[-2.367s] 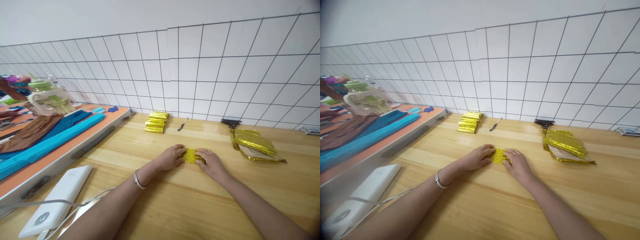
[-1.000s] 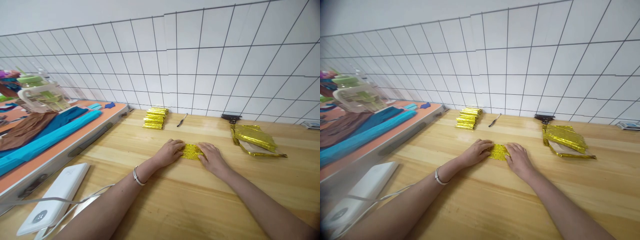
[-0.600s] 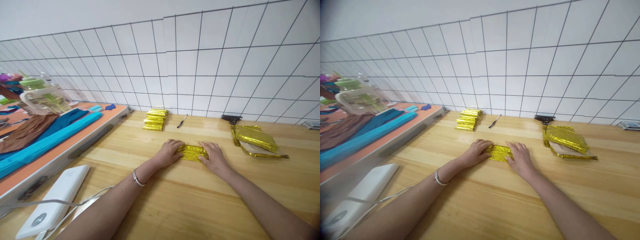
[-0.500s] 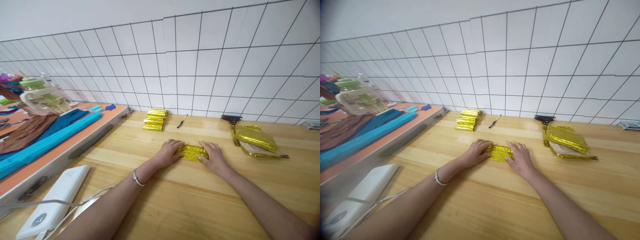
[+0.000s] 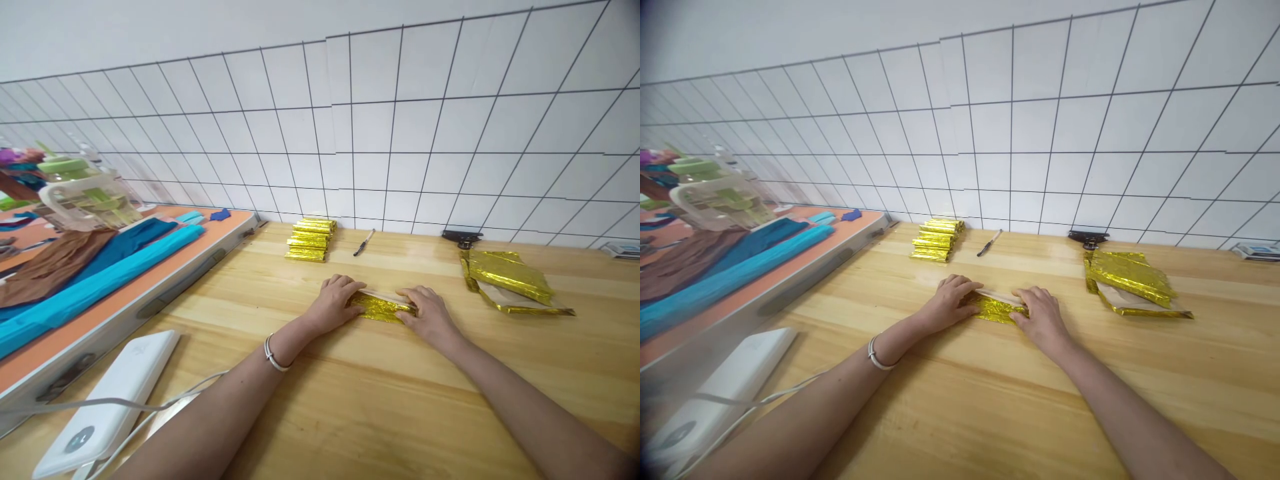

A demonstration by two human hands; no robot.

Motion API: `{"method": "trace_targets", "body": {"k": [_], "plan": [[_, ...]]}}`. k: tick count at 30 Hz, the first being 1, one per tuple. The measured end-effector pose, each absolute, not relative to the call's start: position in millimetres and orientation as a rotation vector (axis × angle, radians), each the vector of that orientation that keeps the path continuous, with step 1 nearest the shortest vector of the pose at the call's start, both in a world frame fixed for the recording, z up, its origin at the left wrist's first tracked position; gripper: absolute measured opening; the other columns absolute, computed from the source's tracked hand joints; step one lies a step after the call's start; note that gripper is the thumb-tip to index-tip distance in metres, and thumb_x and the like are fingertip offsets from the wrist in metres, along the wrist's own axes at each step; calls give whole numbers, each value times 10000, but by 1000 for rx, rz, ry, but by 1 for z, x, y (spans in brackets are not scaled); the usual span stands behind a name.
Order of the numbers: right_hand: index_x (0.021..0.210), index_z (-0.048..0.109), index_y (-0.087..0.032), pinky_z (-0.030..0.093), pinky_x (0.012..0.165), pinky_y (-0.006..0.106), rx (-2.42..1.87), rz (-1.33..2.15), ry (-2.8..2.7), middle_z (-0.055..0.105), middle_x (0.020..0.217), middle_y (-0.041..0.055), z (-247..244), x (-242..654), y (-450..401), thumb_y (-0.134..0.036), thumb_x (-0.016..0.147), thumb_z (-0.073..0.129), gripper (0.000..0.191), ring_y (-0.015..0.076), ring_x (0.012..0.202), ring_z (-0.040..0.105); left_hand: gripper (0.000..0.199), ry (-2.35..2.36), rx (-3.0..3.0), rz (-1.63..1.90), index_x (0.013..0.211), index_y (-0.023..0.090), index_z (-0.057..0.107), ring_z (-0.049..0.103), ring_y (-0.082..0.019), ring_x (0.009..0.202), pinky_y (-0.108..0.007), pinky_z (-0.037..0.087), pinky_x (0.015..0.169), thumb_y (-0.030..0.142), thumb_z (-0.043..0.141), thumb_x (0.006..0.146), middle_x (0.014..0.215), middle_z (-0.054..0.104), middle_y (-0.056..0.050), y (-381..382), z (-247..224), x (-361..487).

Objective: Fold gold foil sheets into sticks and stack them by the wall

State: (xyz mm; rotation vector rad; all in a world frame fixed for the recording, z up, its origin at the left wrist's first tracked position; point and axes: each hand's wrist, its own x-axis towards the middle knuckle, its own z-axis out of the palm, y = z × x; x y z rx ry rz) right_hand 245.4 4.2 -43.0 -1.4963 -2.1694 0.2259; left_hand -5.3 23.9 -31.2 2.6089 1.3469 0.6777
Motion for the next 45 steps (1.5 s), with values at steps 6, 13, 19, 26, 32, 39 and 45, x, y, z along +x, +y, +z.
{"method": "trace_targets", "body": {"k": [6,13,19,26,32,39,45], "plan": [[796,617,-219,369,719,314,-1371,251,-2182,579,804,28,-44,246,5,-190,690,625,110,198,814,495,223,1313,2616,684,938,227,616,461,-205,918,-340,337,842,297,657,730,889,539,-34,23,-28,-6],[807,528,-206,388,767,327,-1122,193,-2189,573,826,26,-38,248,-2,5,621,501,283,202,858,494,78,1247,2763,745,824,192,583,467,-178,892,-326,307,840,161,589,752,891,570,-28,20,-24,-3],[865,520,-202,396,817,375,-940,84,-2288,581,919,54,-28,250,-10,24,637,469,325,219,926,500,75,1147,2909,648,867,175,568,484,-180,891,-308,331,795,180,541,797,936,580,-49,12,-15,-4],[885,549,-203,422,790,358,-987,165,-2423,602,937,57,-25,257,-32,25,712,426,311,199,934,515,202,937,2854,487,940,186,568,515,-175,933,-292,366,832,95,526,765,930,596,-41,-7,-20,-19],[913,561,-213,432,797,363,-1026,320,-2395,614,948,58,-29,259,-42,-70,770,495,212,201,943,524,264,876,2630,569,937,188,576,503,-196,1018,-309,392,885,54,532,713,1033,592,-54,-18,-20,-27],[955,587,-222,428,813,367,-1033,425,-2352,620,971,69,-29,262,-42,-237,852,512,128,205,957,531,152,1010,2294,593,952,191,602,553,-148,851,-251,440,771,206,542,813,916,606,-43,-25,-19,-38],[781,605,-211,419,782,353,-1137,478,-2280,624,903,53,-27,255,-43,-267,891,446,201,191,887,537,238,1108,2073,669,851,165,607,551,-118,746,-223,435,686,340,451,891,807,593,-24,-23,-25,-38]]}}
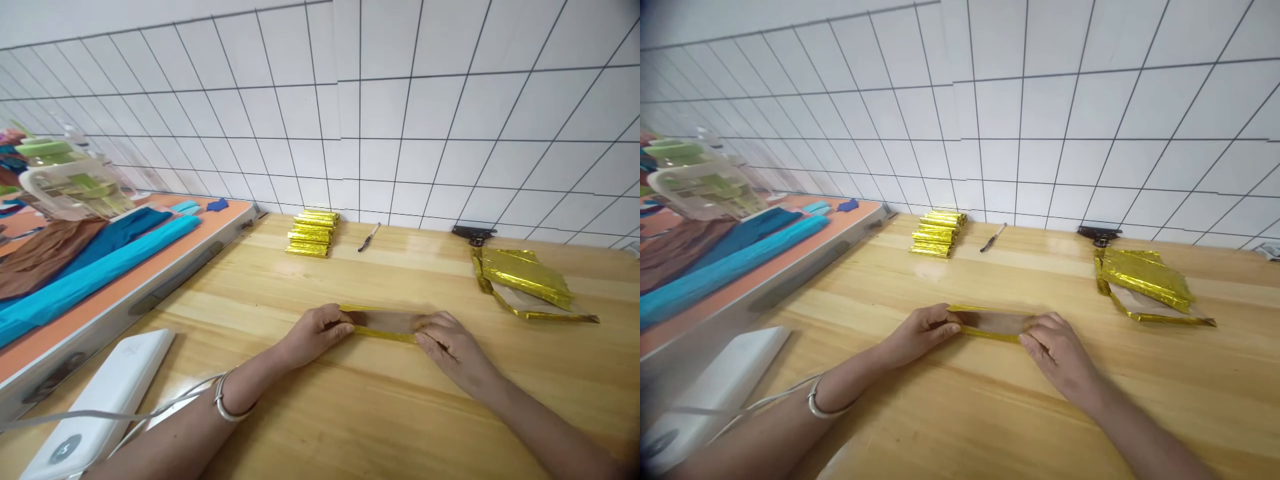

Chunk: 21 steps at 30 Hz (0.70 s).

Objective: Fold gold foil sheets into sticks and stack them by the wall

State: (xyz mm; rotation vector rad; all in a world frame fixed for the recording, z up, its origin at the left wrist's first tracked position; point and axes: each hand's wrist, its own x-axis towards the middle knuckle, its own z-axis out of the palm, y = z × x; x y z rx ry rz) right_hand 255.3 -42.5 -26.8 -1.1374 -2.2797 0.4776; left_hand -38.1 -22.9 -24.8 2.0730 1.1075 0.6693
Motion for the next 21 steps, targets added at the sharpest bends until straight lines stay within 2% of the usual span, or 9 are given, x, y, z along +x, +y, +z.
{"method": "trace_targets", "body": {"k": [3,6,12,17,19,21], "plan": [[656,555,-200,417,698,326,-1237,466,-2242,601,749,37,-24,248,-38,-291,891,438,278,178,764,533,242,1232,2080,717,785,160,584,535,-114,709,-224,431,663,324,443,893,758,569,-16,-22,-24,-30],[612,520,-202,400,618,296,-1308,415,-2225,559,653,21,-23,241,-32,-294,878,444,291,168,681,516,211,1329,2169,751,728,161,563,530,-122,742,-240,435,695,276,465,876,784,552,-24,-23,-24,-23],[643,482,-213,368,551,264,-1566,252,-2271,538,690,14,-24,233,-24,-313,803,512,191,159,642,505,213,1440,2327,698,642,167,498,516,-132,730,-239,432,657,246,509,838,740,502,-20,-22,-27,-19],[666,438,-216,365,561,272,-1683,185,-2282,534,716,19,-26,230,-25,-314,773,533,174,173,667,510,133,1504,2442,610,737,176,525,519,-165,798,-270,439,695,272,533,829,803,530,-33,-23,-28,-19],[729,461,-216,377,589,280,-1666,210,-2268,551,741,17,-27,230,-27,-298,771,533,117,180,695,522,94,1502,2538,601,849,175,547,517,-189,874,-304,439,752,266,531,834,918,552,-56,-25,-27,-19],[833,487,-216,391,621,285,-1638,247,-2240,578,792,16,-27,231,-28,-277,768,535,102,185,733,542,159,1371,2694,567,1004,187,547,502,-207,967,-343,418,835,227,492,861,1070,547,-73,-27,-24,-19]]}}
